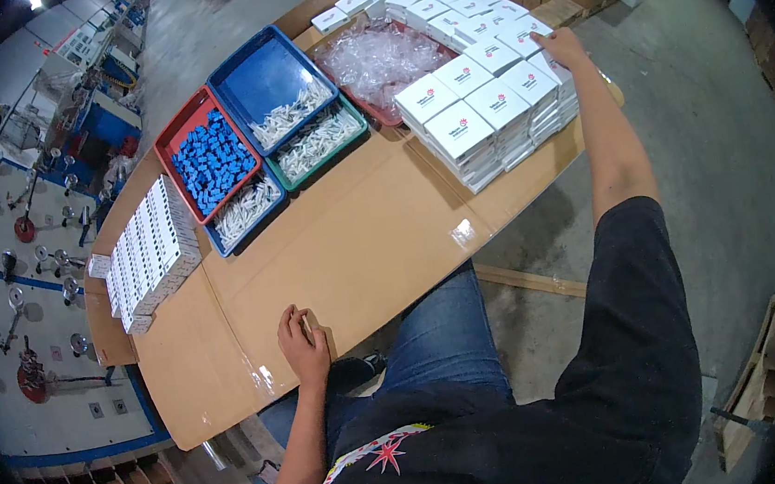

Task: The person assembles small electronic components into white cardboard boxes. They place a circuit board and a small bag of white plastic connectors into each box, then close the lid and stack the finished unit. The process is repeated for multiple units in a warehouse setting.

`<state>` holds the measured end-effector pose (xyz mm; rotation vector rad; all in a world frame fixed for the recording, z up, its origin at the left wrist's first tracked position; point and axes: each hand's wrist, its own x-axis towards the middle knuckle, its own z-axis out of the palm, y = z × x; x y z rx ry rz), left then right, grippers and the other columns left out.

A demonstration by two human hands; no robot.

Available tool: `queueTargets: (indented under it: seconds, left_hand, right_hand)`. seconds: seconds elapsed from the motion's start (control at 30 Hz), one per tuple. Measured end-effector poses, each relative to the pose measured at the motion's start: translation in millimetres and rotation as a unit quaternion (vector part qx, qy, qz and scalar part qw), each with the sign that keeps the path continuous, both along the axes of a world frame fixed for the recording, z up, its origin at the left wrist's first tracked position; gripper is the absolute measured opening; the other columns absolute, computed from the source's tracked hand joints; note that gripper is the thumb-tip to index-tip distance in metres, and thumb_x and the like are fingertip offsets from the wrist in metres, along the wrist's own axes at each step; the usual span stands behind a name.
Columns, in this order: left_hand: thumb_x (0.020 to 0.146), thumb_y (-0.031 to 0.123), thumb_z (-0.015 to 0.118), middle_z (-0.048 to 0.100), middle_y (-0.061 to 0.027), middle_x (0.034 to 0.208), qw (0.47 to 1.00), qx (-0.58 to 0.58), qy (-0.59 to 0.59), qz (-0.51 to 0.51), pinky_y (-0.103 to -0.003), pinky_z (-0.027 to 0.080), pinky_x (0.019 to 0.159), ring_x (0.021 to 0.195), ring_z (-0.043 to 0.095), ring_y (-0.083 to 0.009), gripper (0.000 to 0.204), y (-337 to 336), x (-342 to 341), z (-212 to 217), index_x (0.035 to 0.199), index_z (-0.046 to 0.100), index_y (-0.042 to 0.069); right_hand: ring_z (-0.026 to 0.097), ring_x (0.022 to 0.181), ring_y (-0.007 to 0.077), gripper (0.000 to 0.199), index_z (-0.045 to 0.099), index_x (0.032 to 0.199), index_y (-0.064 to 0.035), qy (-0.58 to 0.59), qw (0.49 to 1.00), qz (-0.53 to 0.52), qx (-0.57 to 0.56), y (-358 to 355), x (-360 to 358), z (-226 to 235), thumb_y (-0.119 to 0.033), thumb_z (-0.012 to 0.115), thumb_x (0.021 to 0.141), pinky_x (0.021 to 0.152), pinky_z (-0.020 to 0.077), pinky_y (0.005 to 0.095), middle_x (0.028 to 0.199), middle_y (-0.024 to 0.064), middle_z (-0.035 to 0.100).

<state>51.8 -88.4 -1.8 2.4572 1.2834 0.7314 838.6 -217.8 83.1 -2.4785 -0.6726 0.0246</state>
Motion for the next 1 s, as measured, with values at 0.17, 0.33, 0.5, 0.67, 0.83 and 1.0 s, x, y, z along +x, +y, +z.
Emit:
queueTargets:
  seconds: [0.17,0.33,0.5,0.67,0.83,1.0]
  left_hand:
    - [0.084,0.009,0.063,0.055,-0.0174,0.137,1.0,-0.004,-0.002,0.004,-0.048,0.038,0.109,0.129,0.05,-0.0365,0.035,0.3,-3.1,-1.8,0.118,0.062,0.007]
    - [0.083,0.009,0.063,0.055,-0.0174,0.137,1.0,-0.008,-0.005,0.004,-0.048,0.038,0.109,0.129,0.05,-0.0365,0.035,0.3,-1.2,-0.4,0.118,0.062,0.007]
    - [0.084,0.009,0.063,0.055,-0.017,0.137,1.0,-0.015,-0.002,0.005,-0.048,0.037,0.11,0.13,0.049,-0.0361,0.035,-0.5,-1.7,1.4,0.119,0.062,0.007]
    - [0.084,0.01,0.063,0.055,-0.0169,0.137,1.0,-0.007,0.001,0.005,-0.048,0.037,0.11,0.13,0.049,-0.0362,0.036,-0.2,-2.9,-0.8,0.12,0.061,0.007]
    - [0.084,0.009,0.063,0.054,-0.0168,0.137,1.0,-0.006,0.0,0.0,-0.048,0.038,0.109,0.13,0.049,-0.0362,0.037,1.0,-2.9,-1.3,0.121,0.061,0.007]
    - [0.083,0.009,0.063,0.054,-0.0171,0.137,1.0,-0.006,0.001,-0.003,-0.048,0.037,0.109,0.13,0.049,-0.0364,0.038,0.8,-2.2,-1.1,0.121,0.061,0.007]
  right_hand:
    - [0.072,0.078,0.0326,0.066,0.076,0.082,0.0023,0.028,0.999,0.007,0.019,1.8,-14.8,8.2,-0.063,0.072,0.082,0.076,0.053,0.0422,0.078,0.0195,0.073]
    - [0.073,0.083,0.0334,0.066,0.076,0.085,0.0033,0.004,1.0,0.001,0.008,1.5,-11.8,9.2,-0.062,0.073,0.081,0.078,0.0538,0.0421,0.086,0.0227,0.074]
    - [0.073,0.084,0.0348,0.067,0.076,0.088,0.0044,0.012,1.0,-0.001,0.016,2.2,-9.8,8.7,-0.062,0.074,0.081,0.079,0.054,0.0426,0.088,0.0243,0.074]
    - [0.072,0.076,0.0332,0.067,0.074,0.081,0.0053,-0.01,0.999,0.002,0.05,3.4,-9.5,8.4,-0.062,0.075,0.079,0.072,0.0536,0.0421,0.081,0.0229,0.073]
    - [0.068,0.068,0.028,0.069,0.071,0.072,0.0055,-0.017,0.995,-0.014,0.097,5.7,-1.2,4.1,-0.063,0.076,0.079,0.068,0.0517,0.0422,0.074,0.0185,0.07]
    - [0.066,0.072,0.0198,0.066,0.076,0.082,0.0035,0.003,0.994,-0.037,0.102,5.7,11.9,1.3,-0.062,0.077,0.079,0.072,0.0515,0.0371,0.078,0.0134,0.072]
